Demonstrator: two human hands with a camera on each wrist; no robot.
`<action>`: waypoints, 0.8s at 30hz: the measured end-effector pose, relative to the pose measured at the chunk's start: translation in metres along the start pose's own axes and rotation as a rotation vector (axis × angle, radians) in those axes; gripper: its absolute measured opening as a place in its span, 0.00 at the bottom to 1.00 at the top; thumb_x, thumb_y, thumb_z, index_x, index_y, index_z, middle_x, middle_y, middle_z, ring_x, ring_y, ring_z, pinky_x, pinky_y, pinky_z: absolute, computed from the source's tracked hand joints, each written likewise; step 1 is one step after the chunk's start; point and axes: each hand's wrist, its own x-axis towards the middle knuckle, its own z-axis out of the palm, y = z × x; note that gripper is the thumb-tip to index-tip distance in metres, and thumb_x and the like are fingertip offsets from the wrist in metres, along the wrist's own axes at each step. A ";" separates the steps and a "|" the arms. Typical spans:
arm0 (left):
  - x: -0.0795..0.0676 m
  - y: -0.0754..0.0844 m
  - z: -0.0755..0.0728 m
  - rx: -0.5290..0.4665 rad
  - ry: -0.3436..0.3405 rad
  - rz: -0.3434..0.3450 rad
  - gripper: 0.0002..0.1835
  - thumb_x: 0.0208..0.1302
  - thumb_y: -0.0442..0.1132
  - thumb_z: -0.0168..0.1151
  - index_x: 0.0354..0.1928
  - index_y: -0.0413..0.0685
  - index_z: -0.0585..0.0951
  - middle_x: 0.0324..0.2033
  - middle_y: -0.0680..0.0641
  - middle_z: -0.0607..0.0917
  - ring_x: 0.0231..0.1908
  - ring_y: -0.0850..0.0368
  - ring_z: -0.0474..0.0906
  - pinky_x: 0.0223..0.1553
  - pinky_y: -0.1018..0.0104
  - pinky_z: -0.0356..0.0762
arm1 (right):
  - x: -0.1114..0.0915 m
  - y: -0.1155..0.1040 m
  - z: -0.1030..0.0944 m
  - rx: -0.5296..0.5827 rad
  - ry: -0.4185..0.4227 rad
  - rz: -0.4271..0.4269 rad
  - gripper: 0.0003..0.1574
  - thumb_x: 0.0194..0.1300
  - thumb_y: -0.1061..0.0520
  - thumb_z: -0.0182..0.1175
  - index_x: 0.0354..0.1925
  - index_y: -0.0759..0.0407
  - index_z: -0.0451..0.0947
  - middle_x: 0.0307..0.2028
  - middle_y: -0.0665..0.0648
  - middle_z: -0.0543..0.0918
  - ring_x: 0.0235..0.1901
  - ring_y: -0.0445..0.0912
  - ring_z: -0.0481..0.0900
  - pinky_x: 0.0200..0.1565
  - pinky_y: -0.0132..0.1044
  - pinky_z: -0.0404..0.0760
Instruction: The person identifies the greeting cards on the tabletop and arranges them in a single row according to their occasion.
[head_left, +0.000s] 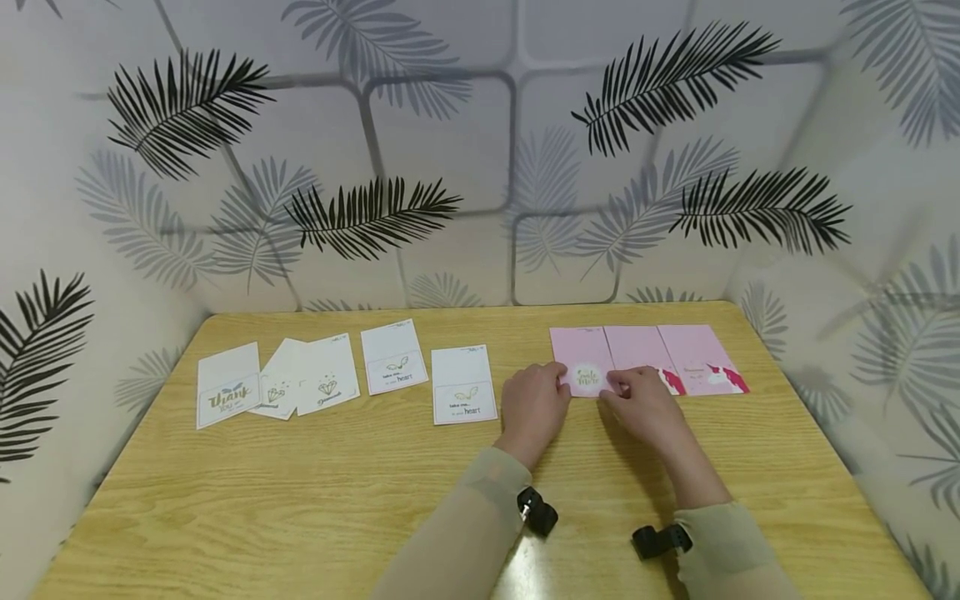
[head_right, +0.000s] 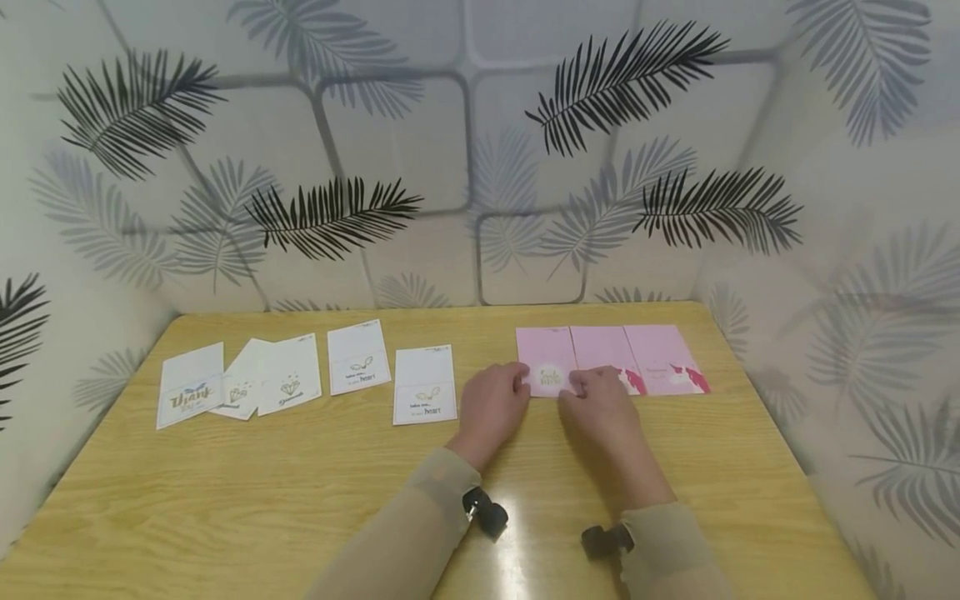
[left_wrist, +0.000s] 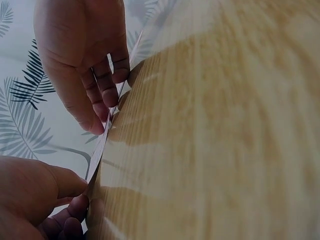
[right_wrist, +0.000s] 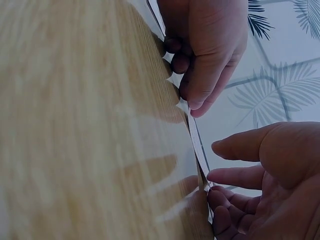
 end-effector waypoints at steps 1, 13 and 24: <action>0.000 0.000 0.000 0.002 -0.001 -0.001 0.14 0.76 0.44 0.72 0.59 0.54 0.92 0.37 0.53 0.91 0.39 0.52 0.86 0.42 0.55 0.81 | 0.000 0.000 0.000 0.000 -0.001 0.003 0.32 0.79 0.53 0.64 0.69 0.77 0.78 0.64 0.79 0.74 0.58 0.66 0.78 0.63 0.64 0.77; 0.002 0.001 0.002 0.051 -0.010 -0.010 0.14 0.74 0.43 0.73 0.59 0.54 0.92 0.46 0.49 0.93 0.45 0.49 0.89 0.46 0.52 0.83 | -0.002 -0.004 -0.001 0.006 -0.020 0.027 0.33 0.79 0.53 0.64 0.69 0.77 0.77 0.64 0.79 0.72 0.58 0.67 0.78 0.64 0.64 0.77; 0.000 0.004 0.001 0.055 -0.032 -0.025 0.15 0.76 0.44 0.72 0.60 0.54 0.91 0.48 0.49 0.92 0.47 0.49 0.88 0.47 0.52 0.82 | -0.002 -0.003 -0.002 -0.032 -0.008 0.014 0.32 0.79 0.52 0.64 0.68 0.76 0.79 0.66 0.80 0.73 0.67 0.73 0.71 0.69 0.68 0.70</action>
